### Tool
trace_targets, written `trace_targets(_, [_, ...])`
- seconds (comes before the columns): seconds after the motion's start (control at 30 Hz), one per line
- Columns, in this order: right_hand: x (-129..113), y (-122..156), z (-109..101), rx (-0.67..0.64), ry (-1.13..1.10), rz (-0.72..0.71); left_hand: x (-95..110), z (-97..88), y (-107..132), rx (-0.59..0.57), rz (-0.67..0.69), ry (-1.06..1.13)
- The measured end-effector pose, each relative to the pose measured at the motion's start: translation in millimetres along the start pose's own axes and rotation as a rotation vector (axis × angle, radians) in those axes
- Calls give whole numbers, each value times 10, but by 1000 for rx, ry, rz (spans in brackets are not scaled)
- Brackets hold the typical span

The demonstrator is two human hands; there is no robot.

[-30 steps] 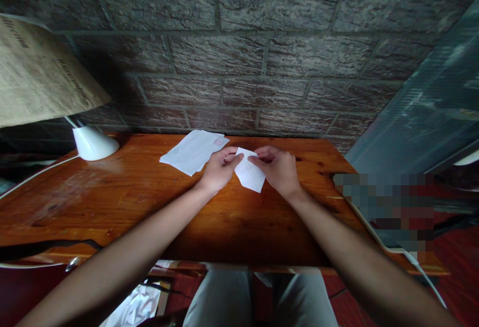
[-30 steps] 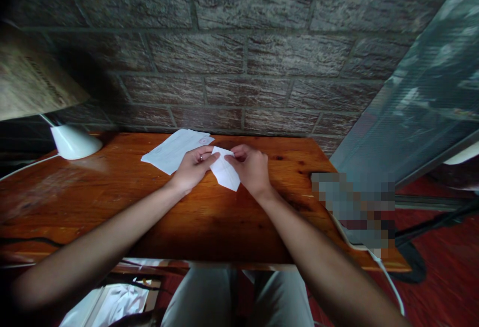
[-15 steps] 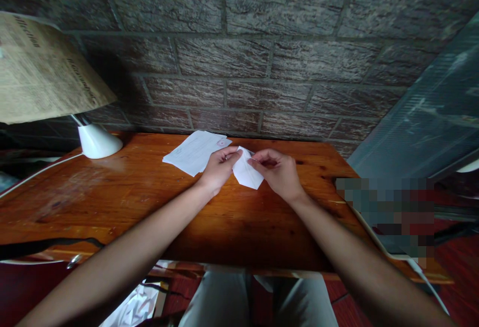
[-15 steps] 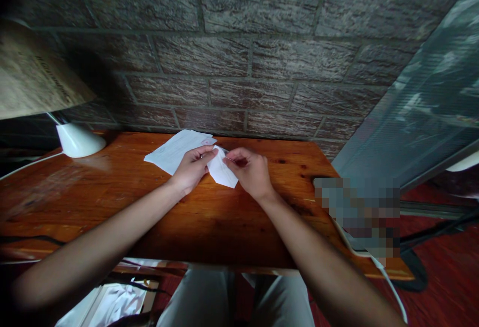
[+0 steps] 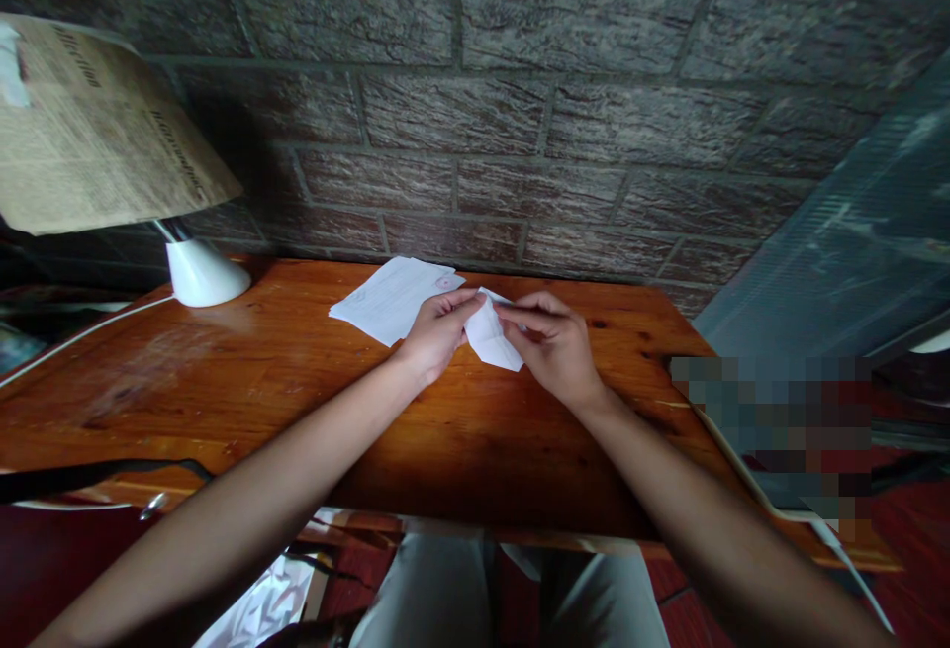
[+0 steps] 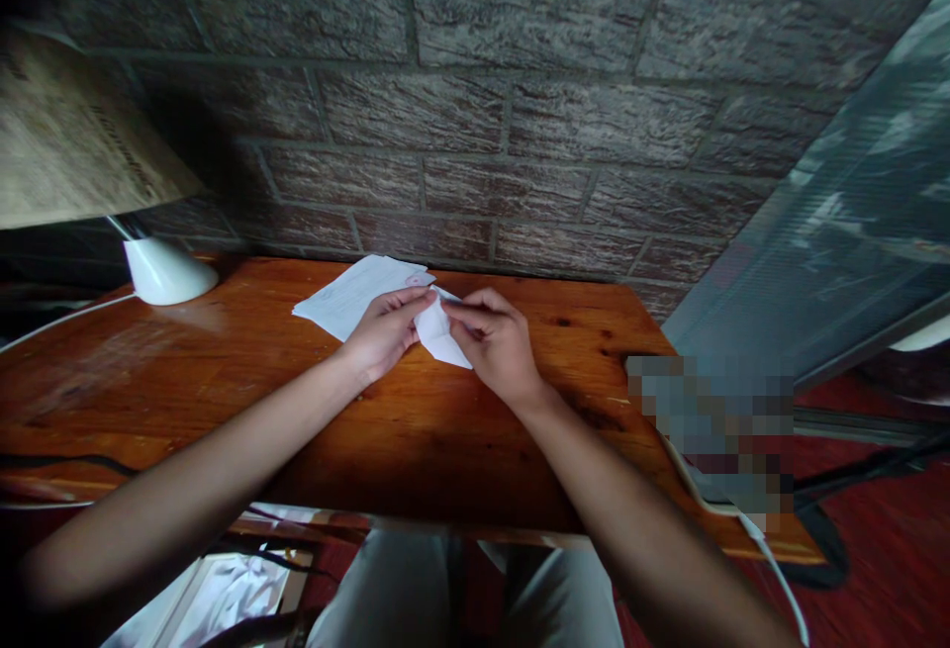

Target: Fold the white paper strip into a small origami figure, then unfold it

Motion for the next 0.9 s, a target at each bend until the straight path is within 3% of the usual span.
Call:
trace_targets(0.2, [-57, 25, 66, -85, 123, -103, 2, -14, -18, -5, 12, -9])
trace_targets(0.5, [-97, 18, 81, -91, 96, -87, 94, 30, -15, -46, 107, -67])
trace_targets(0.6, [-25, 6, 81, -65, 30, 1, 80, -1, -36, -33, 91, -42])
trace_targets(0.8, [347, 68, 88, 9, -240, 347, 115, -67, -57, 2, 85, 9])
trace_targets(0.9, [453, 115, 114, 35, -289, 451, 123, -102, -66, 36, 101, -6])
Point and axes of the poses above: each hand's wrist, its own y-axis away from the middle knuckle, its own z-axis out of the palm, x = y × z, the point moved 9 cm from there along -y, towards the middle knuckle, and after that the axes turned 9 degrees about -y, right-handed, at the moved point
